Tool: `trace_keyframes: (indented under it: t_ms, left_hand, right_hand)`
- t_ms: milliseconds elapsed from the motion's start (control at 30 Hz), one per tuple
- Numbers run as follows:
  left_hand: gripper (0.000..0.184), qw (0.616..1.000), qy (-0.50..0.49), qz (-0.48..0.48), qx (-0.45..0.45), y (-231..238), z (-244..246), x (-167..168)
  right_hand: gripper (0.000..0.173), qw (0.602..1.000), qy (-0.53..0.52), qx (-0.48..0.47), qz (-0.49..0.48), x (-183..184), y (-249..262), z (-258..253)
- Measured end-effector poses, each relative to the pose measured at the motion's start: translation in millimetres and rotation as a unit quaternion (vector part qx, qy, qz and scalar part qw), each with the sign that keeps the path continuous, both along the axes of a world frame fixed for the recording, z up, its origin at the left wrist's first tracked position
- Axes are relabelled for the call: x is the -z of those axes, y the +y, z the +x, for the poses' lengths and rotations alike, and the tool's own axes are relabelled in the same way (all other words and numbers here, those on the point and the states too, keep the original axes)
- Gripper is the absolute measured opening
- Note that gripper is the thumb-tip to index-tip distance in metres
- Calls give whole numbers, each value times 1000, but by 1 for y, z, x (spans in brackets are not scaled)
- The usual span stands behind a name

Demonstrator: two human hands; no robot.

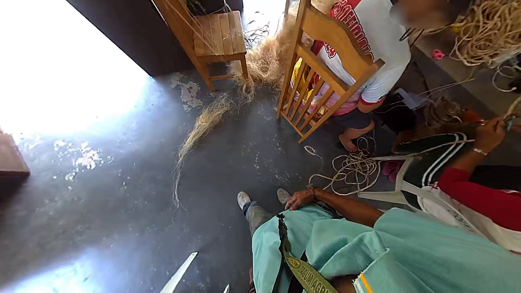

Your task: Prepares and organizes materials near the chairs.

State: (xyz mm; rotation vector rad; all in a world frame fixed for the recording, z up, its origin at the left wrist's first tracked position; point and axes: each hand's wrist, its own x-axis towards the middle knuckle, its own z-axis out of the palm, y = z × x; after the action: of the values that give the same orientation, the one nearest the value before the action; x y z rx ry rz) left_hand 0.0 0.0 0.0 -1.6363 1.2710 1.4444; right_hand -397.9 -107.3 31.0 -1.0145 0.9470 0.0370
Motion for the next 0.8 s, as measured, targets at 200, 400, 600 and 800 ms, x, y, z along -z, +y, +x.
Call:
trace_keyframes:
  t_ms: [200, 400, 600, 800]
  left_hand:
    - [40, 914, 93, -58, -390, -141, 55, 88]
    - [45, 908, 91, -59, -405, -310, 115, 61]
    - [45, 912, 55, -83, -397, -412, 121, 54]
    - [42, 908, 42, -73, -410, -436, 76, 54]
  right_hand:
    - [42, 974, 94, 205, 16, 1, -41, 15]
    - [49, 902, 282, 320, -72, -37, -85, 14]
    - [45, 850, 363, 360, -127, -69, -110, -8]
    - [36, 773, 401, 413, -266, -120, -170, -51]
